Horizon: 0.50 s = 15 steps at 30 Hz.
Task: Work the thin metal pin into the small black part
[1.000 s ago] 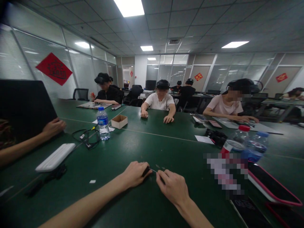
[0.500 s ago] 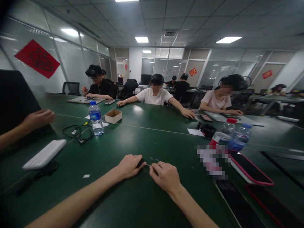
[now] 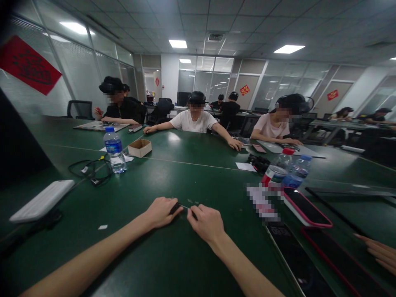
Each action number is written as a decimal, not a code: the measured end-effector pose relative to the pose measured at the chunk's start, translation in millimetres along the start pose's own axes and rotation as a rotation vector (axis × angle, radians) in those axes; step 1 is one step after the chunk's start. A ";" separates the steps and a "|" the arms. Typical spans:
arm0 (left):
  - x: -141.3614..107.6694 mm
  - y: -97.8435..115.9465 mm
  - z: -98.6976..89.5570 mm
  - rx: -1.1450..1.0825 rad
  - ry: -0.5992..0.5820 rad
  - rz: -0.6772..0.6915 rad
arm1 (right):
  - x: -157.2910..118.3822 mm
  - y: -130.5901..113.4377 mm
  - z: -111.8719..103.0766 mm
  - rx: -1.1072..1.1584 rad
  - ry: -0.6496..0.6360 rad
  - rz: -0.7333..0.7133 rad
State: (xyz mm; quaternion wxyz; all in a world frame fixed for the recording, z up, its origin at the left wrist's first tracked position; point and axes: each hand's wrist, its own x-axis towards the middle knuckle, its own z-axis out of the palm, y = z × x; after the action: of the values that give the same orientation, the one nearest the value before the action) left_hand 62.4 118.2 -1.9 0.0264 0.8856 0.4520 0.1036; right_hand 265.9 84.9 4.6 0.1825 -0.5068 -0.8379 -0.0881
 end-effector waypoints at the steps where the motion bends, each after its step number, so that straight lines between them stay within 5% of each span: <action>1: 0.0 -0.1 0.0 -0.001 0.003 0.002 | -0.1 -0.2 -0.3 0.005 -0.008 0.000; 11: -0.6 1.2 -2.3 0.025 -0.021 -0.009 | -1.4 1.6 -2.2 -0.015 0.023 -0.050; 15: 0.8 0.8 -0.7 0.029 -0.017 -0.034 | -5.4 -8.8 -2.1 -0.008 0.018 -0.215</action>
State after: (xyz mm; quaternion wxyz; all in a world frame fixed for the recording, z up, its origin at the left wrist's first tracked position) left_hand 63.4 118.3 -1.0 0.0192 0.8790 0.4680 0.0894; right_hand 260.9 75.6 4.7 0.1778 -0.4139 -0.8853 -0.1150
